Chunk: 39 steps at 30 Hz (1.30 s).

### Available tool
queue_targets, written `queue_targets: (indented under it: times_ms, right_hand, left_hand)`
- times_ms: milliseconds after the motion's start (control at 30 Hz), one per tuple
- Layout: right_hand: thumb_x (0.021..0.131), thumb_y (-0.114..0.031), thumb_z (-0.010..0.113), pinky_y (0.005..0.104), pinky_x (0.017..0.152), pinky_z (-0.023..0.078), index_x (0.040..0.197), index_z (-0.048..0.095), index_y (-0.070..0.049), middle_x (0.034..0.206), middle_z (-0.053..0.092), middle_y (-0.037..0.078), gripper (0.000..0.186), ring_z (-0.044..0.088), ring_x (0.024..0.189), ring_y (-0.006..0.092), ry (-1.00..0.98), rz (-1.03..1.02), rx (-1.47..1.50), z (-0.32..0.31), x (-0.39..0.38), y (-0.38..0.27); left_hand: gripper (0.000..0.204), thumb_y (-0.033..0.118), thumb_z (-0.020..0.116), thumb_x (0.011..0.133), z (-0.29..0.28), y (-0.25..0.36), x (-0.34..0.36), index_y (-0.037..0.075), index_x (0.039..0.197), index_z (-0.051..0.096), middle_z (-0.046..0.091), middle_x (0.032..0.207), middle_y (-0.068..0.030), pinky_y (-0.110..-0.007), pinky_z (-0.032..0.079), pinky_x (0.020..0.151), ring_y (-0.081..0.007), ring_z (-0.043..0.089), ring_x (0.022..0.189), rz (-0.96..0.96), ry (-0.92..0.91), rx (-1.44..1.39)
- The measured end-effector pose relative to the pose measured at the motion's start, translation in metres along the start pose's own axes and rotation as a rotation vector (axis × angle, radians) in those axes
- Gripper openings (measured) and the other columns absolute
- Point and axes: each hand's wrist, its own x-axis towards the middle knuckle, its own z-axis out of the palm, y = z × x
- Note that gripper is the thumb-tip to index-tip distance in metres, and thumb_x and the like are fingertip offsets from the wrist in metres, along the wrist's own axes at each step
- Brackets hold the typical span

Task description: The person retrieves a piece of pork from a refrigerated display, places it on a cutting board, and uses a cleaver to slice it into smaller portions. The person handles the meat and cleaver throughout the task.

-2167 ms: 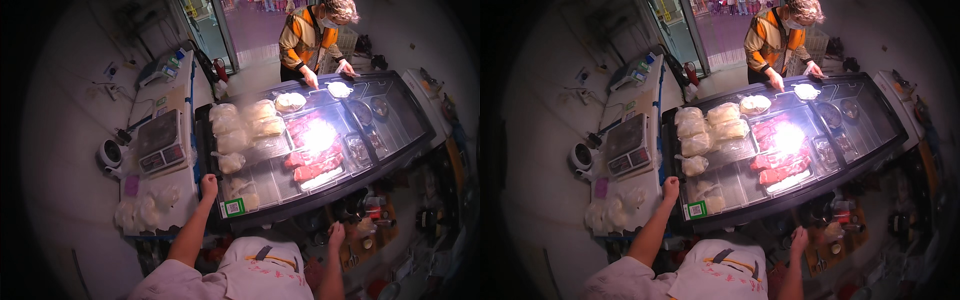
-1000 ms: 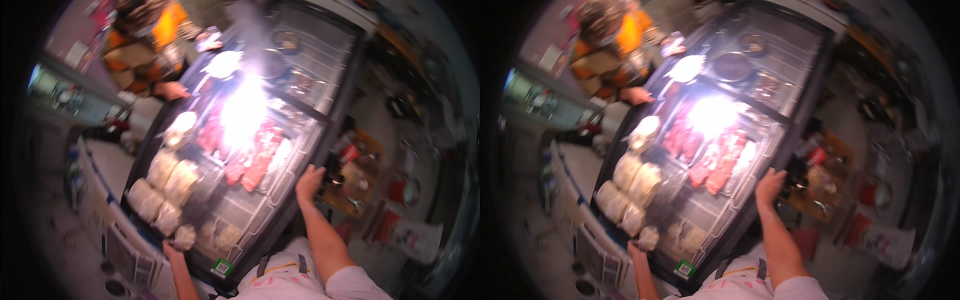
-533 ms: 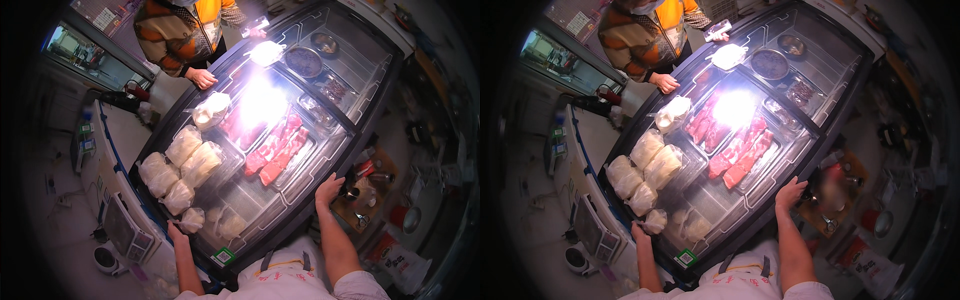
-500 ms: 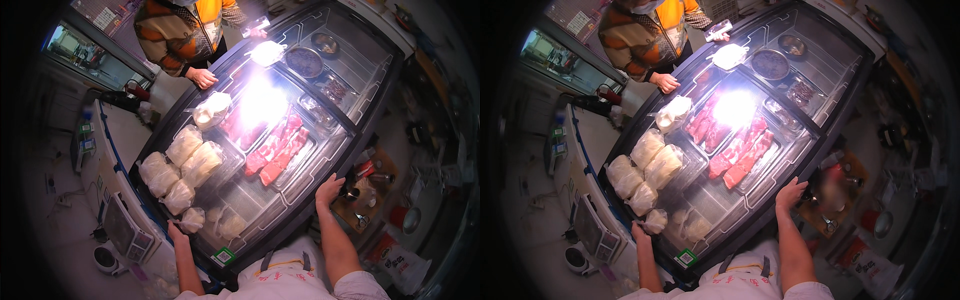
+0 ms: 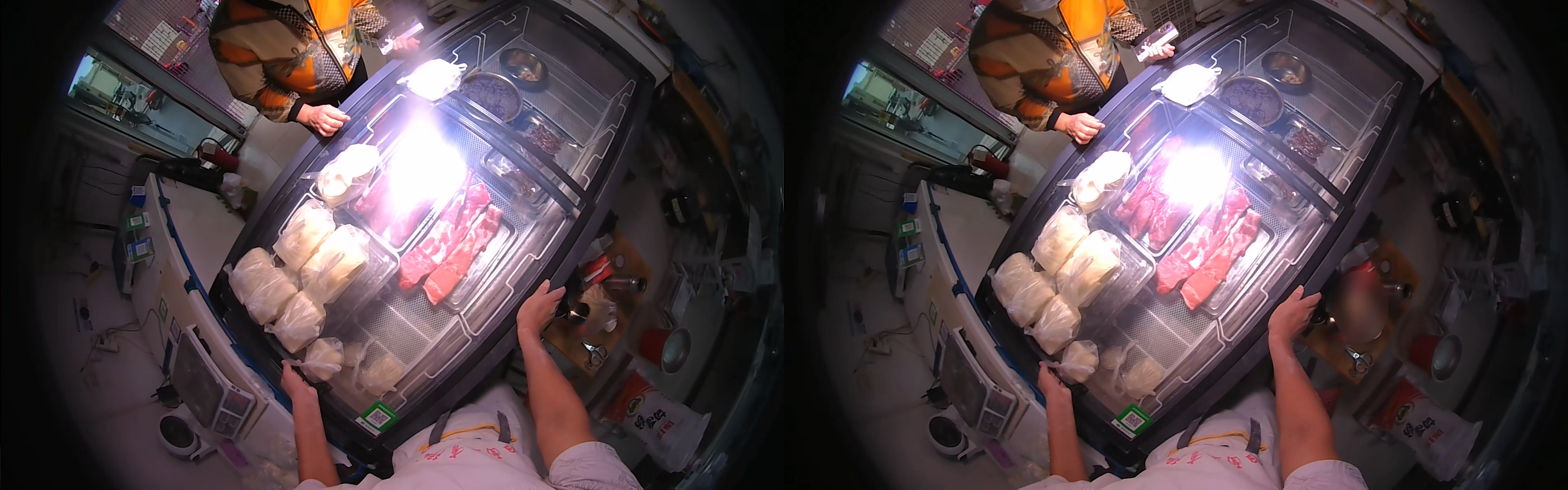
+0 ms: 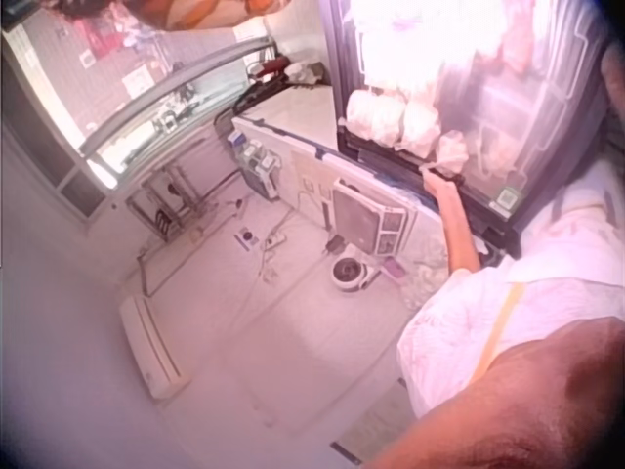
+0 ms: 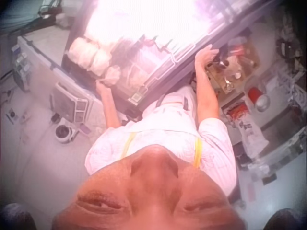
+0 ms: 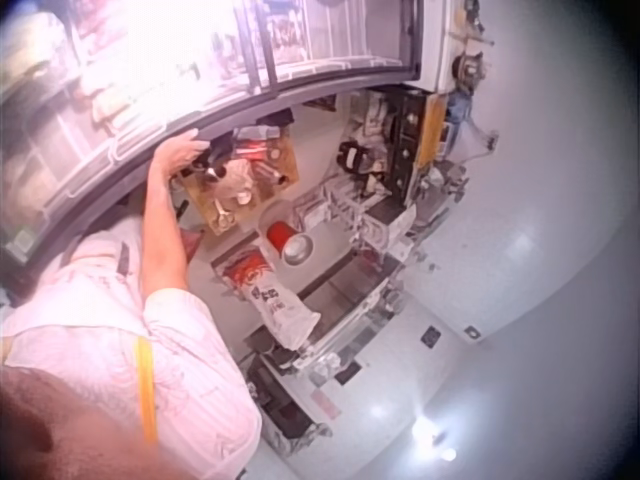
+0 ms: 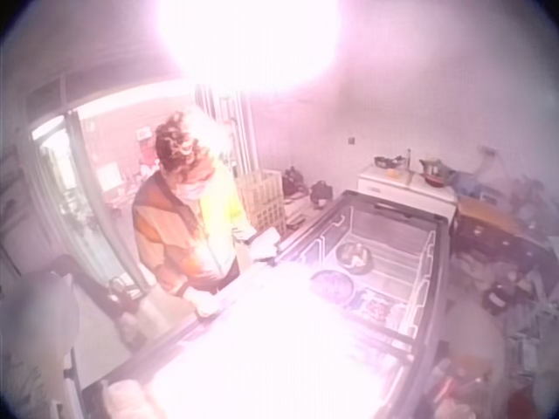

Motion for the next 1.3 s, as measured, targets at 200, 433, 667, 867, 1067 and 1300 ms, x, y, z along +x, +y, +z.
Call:
queue_targets:
  times_ms: [200,433,667,867,1067,1300]
  right_hand:
    - [0.112,-0.039,0.042,0.052,0.107,0.047,0.151,0.032,0.011,0.144,0.05,0.036,0.064,0.055,0.128,0.05,0.011,0.005,-0.019,0.001,0.004,0.002]
    - [0.112,-0.038,0.042,0.0522,0.106,0.047,0.15,0.033,0.011,0.143,0.051,0.036,0.063,0.055,0.127,0.0502,0.008,0.011,-0.019,-0.004,0.003,-0.003]
    - [0.112,-0.038,0.043,0.0515,0.108,0.046,0.151,0.031,0.011,0.144,0.05,0.036,0.063,0.054,0.129,0.0499,0.001,0.004,-0.006,-0.004,0.004,-0.001]
    - [0.112,-0.038,0.042,0.0513,0.109,0.045,0.152,0.031,0.011,0.147,0.048,0.036,0.064,0.052,0.132,0.0497,-0.031,0.023,0.004,-0.008,0.007,-0.004]
    - [0.112,-0.037,0.041,0.0514,0.11,0.045,0.152,0.03,0.011,0.147,0.047,0.037,0.063,0.052,0.132,0.0498,-0.033,0.03,0.013,-0.011,0.011,-0.005]
    - [0.112,-0.036,0.041,0.0518,0.11,0.045,0.151,0.03,0.011,0.147,0.047,0.037,0.062,0.052,0.132,0.0504,-0.028,0.031,0.021,-0.013,0.01,0.0]
  left_hand:
    - [0.046,0.042,0.059,0.107,0.016,-0.006,-0.01,-0.001,0.122,0.064,0.068,0.116,-0.0122,-0.04,0.052,0.097,-0.0264,0.065,0.108,0.002,-0.006,0.006]
    - [0.041,0.041,0.06,0.106,0.031,-0.005,-0.015,0.003,0.119,0.066,0.068,0.117,-0.0086,-0.038,0.051,0.098,-0.0245,0.065,0.109,-0.019,-0.057,0.038]
    - [0.039,0.045,0.062,0.104,0.042,-0.001,-0.028,0.008,0.119,0.065,0.065,0.114,-0.0009,-0.034,0.046,0.092,-0.0181,0.062,0.107,-0.037,-0.011,0.153]
    - [0.039,0.046,0.062,0.104,0.055,0.0,-0.042,0.009,0.117,0.064,0.063,0.109,0.0005,-0.034,0.043,0.089,-0.0162,0.059,0.102,-0.037,0.005,0.181]
    - [0.037,0.047,0.062,0.103,0.064,-0.002,-0.049,0.012,0.114,0.064,0.062,0.109,0.0012,-0.034,0.043,0.091,-0.016,0.059,0.105,-0.037,-0.027,0.148]
    - [0.036,0.046,0.063,0.103,0.067,-0.007,-0.042,0.012,0.113,0.065,0.065,0.111,0.0006,-0.034,0.045,0.096,-0.0183,0.062,0.11,-0.066,-0.051,0.168]
